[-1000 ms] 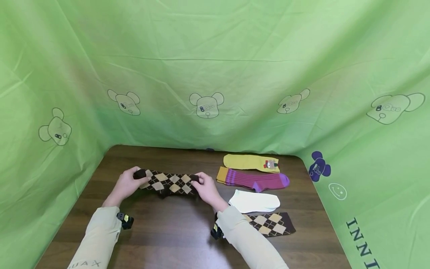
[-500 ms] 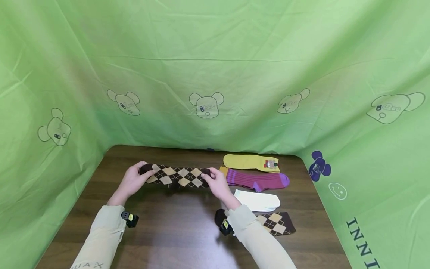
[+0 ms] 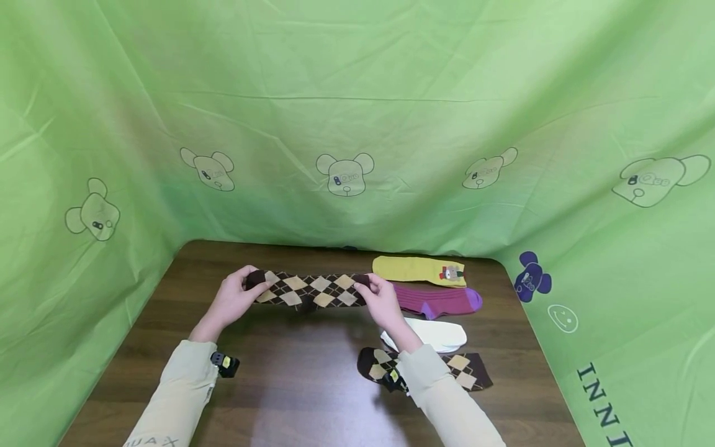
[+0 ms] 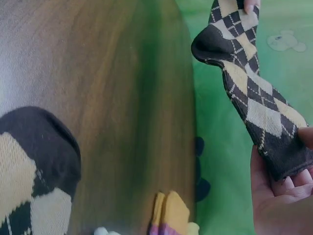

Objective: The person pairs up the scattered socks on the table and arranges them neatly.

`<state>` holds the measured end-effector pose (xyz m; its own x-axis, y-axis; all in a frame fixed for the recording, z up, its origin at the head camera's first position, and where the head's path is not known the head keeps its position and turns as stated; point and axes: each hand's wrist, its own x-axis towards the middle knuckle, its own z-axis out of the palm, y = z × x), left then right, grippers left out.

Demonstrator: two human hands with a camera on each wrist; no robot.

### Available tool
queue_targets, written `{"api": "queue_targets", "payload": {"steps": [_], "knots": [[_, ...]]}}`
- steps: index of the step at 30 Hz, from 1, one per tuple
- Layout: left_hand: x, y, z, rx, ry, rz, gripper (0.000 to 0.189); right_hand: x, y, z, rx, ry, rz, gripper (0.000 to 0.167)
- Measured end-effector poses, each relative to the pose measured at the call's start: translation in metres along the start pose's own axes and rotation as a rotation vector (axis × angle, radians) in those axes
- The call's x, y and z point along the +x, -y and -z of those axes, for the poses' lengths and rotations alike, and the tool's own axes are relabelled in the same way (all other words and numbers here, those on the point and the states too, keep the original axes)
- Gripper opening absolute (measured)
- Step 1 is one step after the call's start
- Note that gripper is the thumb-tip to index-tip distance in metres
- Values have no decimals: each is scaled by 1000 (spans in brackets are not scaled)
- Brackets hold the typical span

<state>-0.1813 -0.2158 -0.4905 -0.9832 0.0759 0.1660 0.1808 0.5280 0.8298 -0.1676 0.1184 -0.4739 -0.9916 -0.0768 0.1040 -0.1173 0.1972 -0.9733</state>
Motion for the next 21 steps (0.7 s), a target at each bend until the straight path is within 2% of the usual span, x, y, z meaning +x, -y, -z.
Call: {"api": "queue_targets", "payload": {"steps": [6, 14, 21], "knots": [[1, -5, -9, -34, 3, 2, 19, 7, -24, 12, -6, -71, -36, 24], [-1, -11, -23, -136, 52, 33, 22, 4, -24, 38, 73, -109, -61, 23], [0, -19, -36, -148, 68, 12, 21, 1, -23, 61, 17, -79, -72, 23]]}}
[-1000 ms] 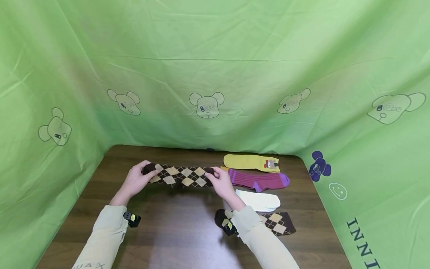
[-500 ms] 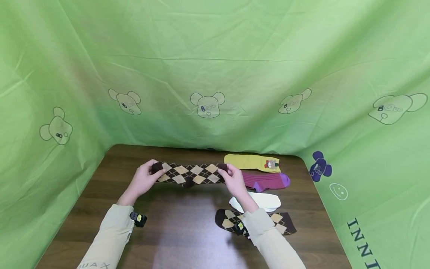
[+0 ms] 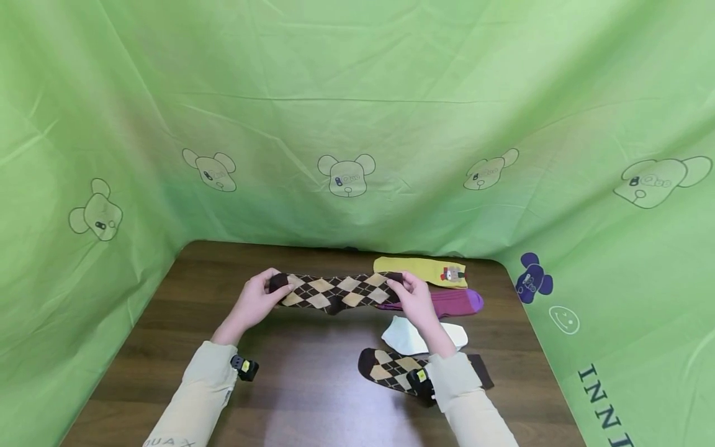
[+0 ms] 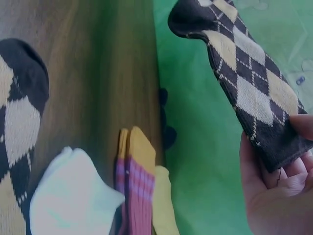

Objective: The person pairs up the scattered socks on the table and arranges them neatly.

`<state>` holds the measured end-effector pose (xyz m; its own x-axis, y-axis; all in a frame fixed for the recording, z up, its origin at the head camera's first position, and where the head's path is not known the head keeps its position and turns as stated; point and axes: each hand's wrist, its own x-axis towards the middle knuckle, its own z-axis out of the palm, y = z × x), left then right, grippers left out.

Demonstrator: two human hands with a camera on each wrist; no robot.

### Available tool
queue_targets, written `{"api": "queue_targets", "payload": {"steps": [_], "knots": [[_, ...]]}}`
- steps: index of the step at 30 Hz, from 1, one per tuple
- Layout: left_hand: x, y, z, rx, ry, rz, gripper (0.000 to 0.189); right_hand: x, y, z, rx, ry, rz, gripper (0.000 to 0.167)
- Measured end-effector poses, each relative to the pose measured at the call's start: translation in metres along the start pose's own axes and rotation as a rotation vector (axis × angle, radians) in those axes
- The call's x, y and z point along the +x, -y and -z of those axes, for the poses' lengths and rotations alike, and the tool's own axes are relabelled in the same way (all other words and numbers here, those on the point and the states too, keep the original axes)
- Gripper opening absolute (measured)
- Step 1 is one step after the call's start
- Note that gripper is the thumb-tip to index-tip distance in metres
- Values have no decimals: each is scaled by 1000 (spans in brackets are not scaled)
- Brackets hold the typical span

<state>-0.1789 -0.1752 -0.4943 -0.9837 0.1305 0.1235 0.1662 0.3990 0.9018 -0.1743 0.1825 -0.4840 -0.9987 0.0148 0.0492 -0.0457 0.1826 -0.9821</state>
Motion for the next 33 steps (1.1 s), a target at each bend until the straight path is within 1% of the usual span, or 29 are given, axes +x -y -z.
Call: {"api": "queue_targets", "payload": {"steps": [6, 13, 21, 26, 33], "knots": [[3, -5, -15, 2, 18, -24, 18, -2, -2, 16, -23, -16, -6, 25], [6, -11, -31, -19, 28, -51, 18, -6, -3, 33, -44, -63, -17, 26], [7, -20, -46, -37, 48, -91, 18, -13, -2, 51, -22, -81, -10, 28], [8, -24, -55, -23, 81, -93, 17, -17, -4, 63, -1, -70, -24, 30], [8, -27, -67, -4, 141, -72, 19, -24, -2, 79, -24, -89, -20, 28]]}}
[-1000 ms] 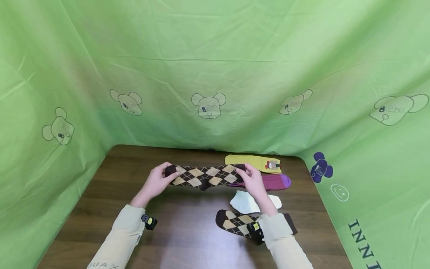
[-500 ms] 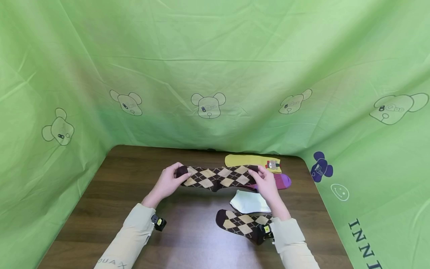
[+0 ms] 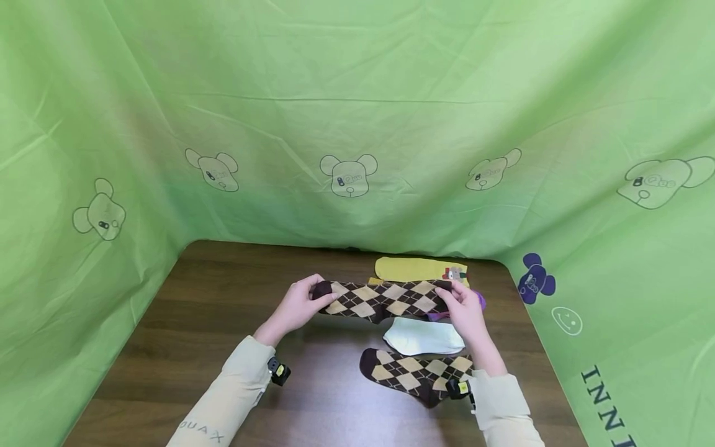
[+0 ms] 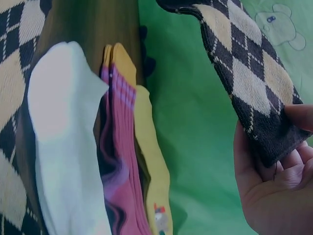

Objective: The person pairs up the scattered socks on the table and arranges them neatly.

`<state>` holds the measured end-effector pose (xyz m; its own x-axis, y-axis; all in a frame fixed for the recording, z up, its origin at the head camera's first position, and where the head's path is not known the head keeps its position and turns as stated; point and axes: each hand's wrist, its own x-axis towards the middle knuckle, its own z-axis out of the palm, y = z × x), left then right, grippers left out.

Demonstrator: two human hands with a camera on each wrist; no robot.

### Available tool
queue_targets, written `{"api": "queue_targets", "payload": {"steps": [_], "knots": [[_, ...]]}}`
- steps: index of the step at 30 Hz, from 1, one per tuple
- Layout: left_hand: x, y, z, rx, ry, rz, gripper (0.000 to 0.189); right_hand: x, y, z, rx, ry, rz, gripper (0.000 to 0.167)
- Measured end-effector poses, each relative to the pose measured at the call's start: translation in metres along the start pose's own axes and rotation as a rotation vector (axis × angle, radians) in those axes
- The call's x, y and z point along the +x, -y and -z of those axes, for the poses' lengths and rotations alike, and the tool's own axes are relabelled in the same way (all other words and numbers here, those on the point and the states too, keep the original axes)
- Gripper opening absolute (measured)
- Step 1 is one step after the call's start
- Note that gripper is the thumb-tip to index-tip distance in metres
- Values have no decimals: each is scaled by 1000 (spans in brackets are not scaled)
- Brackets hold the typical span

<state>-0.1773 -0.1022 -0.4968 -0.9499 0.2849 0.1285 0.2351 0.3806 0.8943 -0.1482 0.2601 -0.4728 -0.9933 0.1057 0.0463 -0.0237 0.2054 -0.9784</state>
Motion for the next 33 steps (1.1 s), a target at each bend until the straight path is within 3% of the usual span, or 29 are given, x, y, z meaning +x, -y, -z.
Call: {"api": "queue_targets", "payload": {"steps": [6, 14, 26, 33], "knots": [[-1, -2, -10, 20, 50, -3, 25, -5, -3, 12, -73, -69, 28, 22], [-1, -5, -23, 35, 93, -36, 25, -7, -9, 29, -140, -97, -29, 22], [-2, -3, -44, 79, 170, -62, 24, -18, -20, 41, -2, -115, -89, 18], [-5, -2, -57, 72, 253, -65, 23, -21, -33, 57, -127, -86, -133, 21]]}}
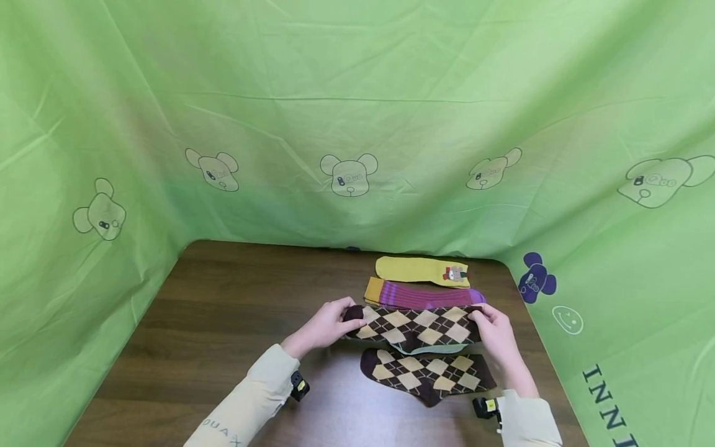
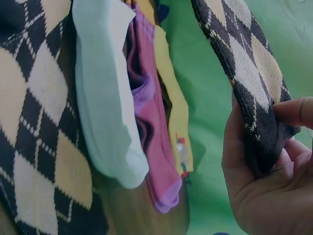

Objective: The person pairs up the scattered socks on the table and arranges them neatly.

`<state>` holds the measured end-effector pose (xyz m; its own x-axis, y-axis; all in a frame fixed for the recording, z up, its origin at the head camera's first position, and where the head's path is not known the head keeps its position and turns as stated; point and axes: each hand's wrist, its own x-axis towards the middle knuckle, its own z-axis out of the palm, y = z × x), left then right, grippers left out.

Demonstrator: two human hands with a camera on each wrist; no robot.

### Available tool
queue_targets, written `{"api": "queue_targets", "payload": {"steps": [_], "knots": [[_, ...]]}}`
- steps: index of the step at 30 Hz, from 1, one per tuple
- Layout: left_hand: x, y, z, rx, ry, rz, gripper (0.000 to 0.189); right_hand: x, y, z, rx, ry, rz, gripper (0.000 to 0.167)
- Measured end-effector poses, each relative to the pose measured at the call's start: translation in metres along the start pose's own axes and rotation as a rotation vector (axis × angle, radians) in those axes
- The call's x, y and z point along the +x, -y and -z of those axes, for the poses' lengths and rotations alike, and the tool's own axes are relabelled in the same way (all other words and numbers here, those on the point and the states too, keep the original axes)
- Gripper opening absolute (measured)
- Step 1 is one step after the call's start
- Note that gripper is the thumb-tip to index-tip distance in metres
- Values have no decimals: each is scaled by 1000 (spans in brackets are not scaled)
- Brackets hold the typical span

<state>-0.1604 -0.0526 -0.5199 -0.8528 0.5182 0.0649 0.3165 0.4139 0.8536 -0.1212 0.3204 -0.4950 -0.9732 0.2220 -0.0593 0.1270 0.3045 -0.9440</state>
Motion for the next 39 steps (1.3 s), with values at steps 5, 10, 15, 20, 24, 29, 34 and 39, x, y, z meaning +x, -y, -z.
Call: {"api": "queue_targets", "payload": {"steps": [5, 10, 15, 20, 24, 29, 34, 39], "knots": [[0, -4, -9, -17, 32, 5, 24, -3, -9, 9, -62, 9, -28, 20], [-1, -8, -20, -46, 82, 38, 21, -5, -17, 16, -52, 35, -88, 17], [-2, -11, -33, -71, 124, 41, 21, -11, -26, 23, -54, 83, -155, 15], [-5, -10, -46, -116, 173, 53, 23, -17, -33, 30, -67, 141, -209, 15], [-8, -9, -55, -149, 199, 77, 24, -22, -41, 34, -57, 190, -245, 16], [-13, -10, -62, -160, 233, 118, 22, -27, -48, 34, -55, 236, -271, 17], [-15, -9, -67, -111, 271, 152, 19, -29, -55, 32, -97, 234, -290, 17], [-16, -7, -70, -66, 253, 158, 19, -29, -58, 28, -200, 225, -258, 19]]}}
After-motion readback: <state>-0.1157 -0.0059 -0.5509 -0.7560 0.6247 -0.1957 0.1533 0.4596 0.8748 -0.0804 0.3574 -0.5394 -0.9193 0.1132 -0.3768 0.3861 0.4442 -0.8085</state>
